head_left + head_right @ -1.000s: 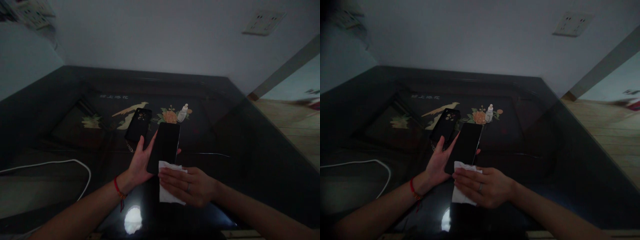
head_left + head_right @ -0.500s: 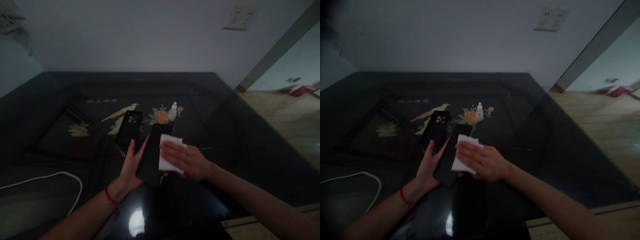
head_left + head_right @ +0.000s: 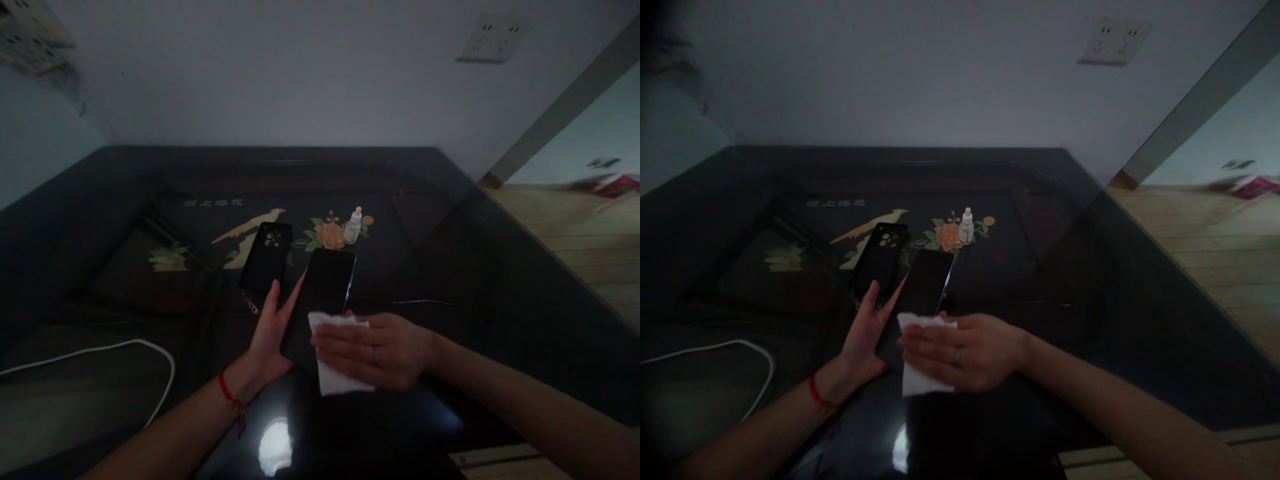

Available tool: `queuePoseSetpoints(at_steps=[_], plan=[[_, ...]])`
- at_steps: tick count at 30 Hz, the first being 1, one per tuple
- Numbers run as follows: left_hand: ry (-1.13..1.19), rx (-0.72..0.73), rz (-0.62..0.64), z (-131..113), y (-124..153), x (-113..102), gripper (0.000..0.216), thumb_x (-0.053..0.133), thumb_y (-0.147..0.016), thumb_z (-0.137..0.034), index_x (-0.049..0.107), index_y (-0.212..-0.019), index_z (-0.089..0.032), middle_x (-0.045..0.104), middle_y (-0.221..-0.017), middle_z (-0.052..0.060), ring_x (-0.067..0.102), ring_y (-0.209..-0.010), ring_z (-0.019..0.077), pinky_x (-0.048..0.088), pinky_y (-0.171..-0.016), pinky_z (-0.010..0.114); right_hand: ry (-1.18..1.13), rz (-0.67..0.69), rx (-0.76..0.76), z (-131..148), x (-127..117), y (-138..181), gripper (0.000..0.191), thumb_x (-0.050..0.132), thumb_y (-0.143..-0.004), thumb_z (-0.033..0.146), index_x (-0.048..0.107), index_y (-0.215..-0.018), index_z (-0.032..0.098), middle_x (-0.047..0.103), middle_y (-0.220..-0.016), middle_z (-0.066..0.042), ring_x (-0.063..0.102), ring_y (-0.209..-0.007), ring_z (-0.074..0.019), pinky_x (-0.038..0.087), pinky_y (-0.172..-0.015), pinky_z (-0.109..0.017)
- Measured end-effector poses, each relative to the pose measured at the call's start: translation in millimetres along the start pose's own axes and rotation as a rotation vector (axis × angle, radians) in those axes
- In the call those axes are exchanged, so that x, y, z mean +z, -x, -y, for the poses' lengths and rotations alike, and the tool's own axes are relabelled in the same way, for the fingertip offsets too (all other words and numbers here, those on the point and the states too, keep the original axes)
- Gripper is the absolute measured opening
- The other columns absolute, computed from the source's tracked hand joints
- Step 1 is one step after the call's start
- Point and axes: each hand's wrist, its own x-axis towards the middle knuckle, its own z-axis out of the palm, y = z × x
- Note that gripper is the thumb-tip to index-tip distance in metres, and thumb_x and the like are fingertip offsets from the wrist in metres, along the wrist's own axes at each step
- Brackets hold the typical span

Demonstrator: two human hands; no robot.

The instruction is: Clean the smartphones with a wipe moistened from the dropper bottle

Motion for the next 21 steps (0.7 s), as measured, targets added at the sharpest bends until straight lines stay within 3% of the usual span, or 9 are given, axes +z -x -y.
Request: queuePoseSetpoints(at_steps=[3, 5, 6, 10, 12, 15, 16, 18, 21], plan=[[-0.047, -0.03, 0.11, 0, 0, -2, 0.055, 0.022, -0.086, -0.059, 0.019, -0.138, -0.043, 0.05, -0.13, 0.01, 0.054, -0.108, 0.0346, 0.043, -0.08, 0.056, 0.044, -0.083, 0.329, -17, -3, 8, 0.043, 0.034, -0.091, 0.02, 0.037, -0.132, 0.008, 0.047, -0.133, -0.014, 0.031, -0.131, -0.0173, 0.044, -0.098, -0.036], [-0.045, -0.039, 0.146, 1, 0, -4, 0.054, 0.021, -0.086, -0.059, 0.018, -0.137, -0.045, 0.047, -0.133, 0.009, 0.049, -0.114, 0.0367, 0.042, -0.08, 0.057, 0.065, -0.095, 0.402, -19, -4, 8, 0.044, 0.035, -0.091, 0.022, 0.036, -0.133, 0.006, 0.045, -0.134, -0.016, 0.031, -0.131, -0.0202, 0.042, -0.099, -0.04], [-0.032, -0.016, 0.136, 1, 0, -5, 0.054, 0.022, -0.086, -0.058, 0.019, -0.138, -0.042, 0.047, -0.132, 0.009, 0.05, -0.114, 0.0343, 0.042, -0.083, 0.054, 0.059, -0.066, 0.347, -15, -3, 6, 0.044, 0.036, -0.091, 0.023, 0.039, -0.131, 0.005, 0.046, -0.133, -0.017, 0.031, -0.131, -0.0219, 0.043, -0.098, -0.04], [-0.011, 0.034, 0.042, 4, -1, -3, 0.052, 0.024, -0.088, -0.055, 0.027, -0.137, -0.037, 0.052, -0.127, 0.006, 0.056, -0.105, 0.0211, 0.041, -0.09, 0.039, -0.026, 0.061, -0.127, 7, 3, -5, 0.037, 0.037, -0.089, 0.017, 0.052, -0.12, 0.002, 0.052, -0.128, -0.014, 0.04, -0.125, -0.0222, 0.041, -0.1, -0.033], [-0.029, 0.028, 0.048, 5, -1, -1, 0.051, 0.022, -0.088, -0.055, 0.028, -0.136, -0.04, 0.052, -0.128, 0.005, 0.056, -0.105, 0.0227, 0.04, -0.091, 0.043, -0.014, 0.081, -0.107, 3, 3, -2, 0.038, 0.035, -0.089, 0.017, 0.05, -0.122, 0.003, 0.051, -0.129, -0.014, 0.039, -0.127, -0.0205, 0.04, -0.101, -0.032], [-0.064, 0.01, 0.118, 3, 0, 1, 0.05, 0.02, -0.088, -0.056, 0.024, -0.136, -0.044, 0.046, -0.133, 0.007, 0.053, -0.109, 0.0318, 0.038, -0.086, 0.057, 0.113, 0.053, 0.27, -14, 0, 6, 0.044, 0.035, -0.091, 0.025, 0.041, -0.13, 0.006, 0.044, -0.135, -0.016, 0.026, -0.133, -0.0195, 0.041, -0.1, -0.036], [-0.073, -0.004, 0.132, 3, 0, 1, 0.049, 0.02, -0.087, -0.057, 0.023, -0.136, -0.046, 0.044, -0.135, 0.006, 0.053, -0.109, 0.0335, 0.038, -0.084, 0.059, 0.14, 0.041, 0.332, -16, 0, 7, 0.044, 0.036, -0.091, 0.026, 0.04, -0.13, 0.006, 0.043, -0.135, -0.017, 0.024, -0.134, -0.02, 0.041, -0.1, -0.037], [-0.067, 0.001, 0.119, 3, 0, 0, 0.05, 0.021, -0.087, -0.056, 0.023, -0.136, -0.045, 0.045, -0.134, 0.006, 0.058, -0.101, 0.0289, 0.041, -0.083, 0.053, 0.122, 0.042, 0.259, -11, 2, 4, 0.044, 0.038, -0.09, 0.026, 0.043, -0.128, 0.003, 0.045, -0.134, -0.017, 0.025, -0.133, -0.0218, 0.041, -0.1, -0.037], [-0.05, 0.015, 0.062, 5, -1, -2, 0.05, 0.024, -0.088, -0.055, 0.028, -0.136, -0.041, 0.054, -0.125, 0.005, 0.062, -0.081, 0.0176, 0.046, -0.079, 0.038, 0.007, 0.089, -0.088, 3, 7, -6, 0.039, 0.039, -0.089, 0.02, 0.049, -0.122, 0.002, 0.049, -0.131, -0.015, 0.035, -0.129, -0.0218, 0.038, -0.102, -0.032]])
